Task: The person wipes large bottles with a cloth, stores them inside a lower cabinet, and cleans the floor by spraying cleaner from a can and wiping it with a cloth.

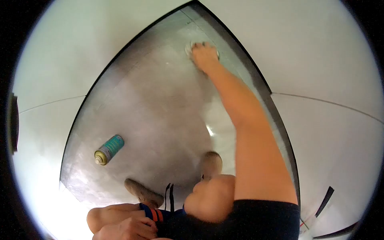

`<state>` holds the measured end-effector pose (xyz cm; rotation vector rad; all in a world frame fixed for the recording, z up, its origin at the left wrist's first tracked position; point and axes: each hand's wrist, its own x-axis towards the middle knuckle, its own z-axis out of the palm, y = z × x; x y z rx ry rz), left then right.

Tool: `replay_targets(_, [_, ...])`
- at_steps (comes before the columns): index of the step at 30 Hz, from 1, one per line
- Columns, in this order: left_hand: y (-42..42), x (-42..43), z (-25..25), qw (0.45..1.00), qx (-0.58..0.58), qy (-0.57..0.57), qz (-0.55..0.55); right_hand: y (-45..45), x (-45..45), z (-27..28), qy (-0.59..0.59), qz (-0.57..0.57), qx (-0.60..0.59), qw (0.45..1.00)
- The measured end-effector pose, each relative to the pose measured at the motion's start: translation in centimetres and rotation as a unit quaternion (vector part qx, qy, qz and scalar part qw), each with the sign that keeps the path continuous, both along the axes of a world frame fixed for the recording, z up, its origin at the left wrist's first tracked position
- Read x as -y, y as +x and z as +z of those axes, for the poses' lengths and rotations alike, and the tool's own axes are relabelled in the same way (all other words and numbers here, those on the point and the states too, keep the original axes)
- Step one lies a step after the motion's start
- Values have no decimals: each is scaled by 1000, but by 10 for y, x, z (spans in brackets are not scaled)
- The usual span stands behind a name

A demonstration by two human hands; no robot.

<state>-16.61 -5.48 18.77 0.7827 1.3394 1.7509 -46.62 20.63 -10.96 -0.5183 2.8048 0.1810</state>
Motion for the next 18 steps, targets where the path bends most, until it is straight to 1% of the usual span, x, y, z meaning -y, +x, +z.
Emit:
replay_targets(3, [6, -5, -3, 1000, -30, -1, 9, -38, 17, 3, 81, -65, 15, 995])
replay_targets(6, [11, 0, 3, 999, -30, -5, 12, -21, 10, 1, 51, -29, 28, 998])
replay_targets(8, [13, 5, 3, 1000, -19, -6, 16, 15, 0, -2, -11, 16, 10, 1000])
replay_targets(11, [27, 6, -2, 999, -2, 0, 43, 22, -5, -2, 28, 10, 0, 1000])
replay_targets(12, [29, 5, -4, 999, 3, 4, 50, 16, -4, -4, 30, -15, -5, 999])
replay_targets(14, [33, 4, -7, 998, 7, 7, 63, -24, 7, -8, 29, -59, -26, 997])
replay_targets(17, [34, 9, -9, 999, -7, 12, 47, -44, 19, 2, 32, -91, 37, 995])
replay_targets(18, [29, 12, -5, 999, 18, -8, 30, -36, 17, 1, 18, -60, 31, 998])
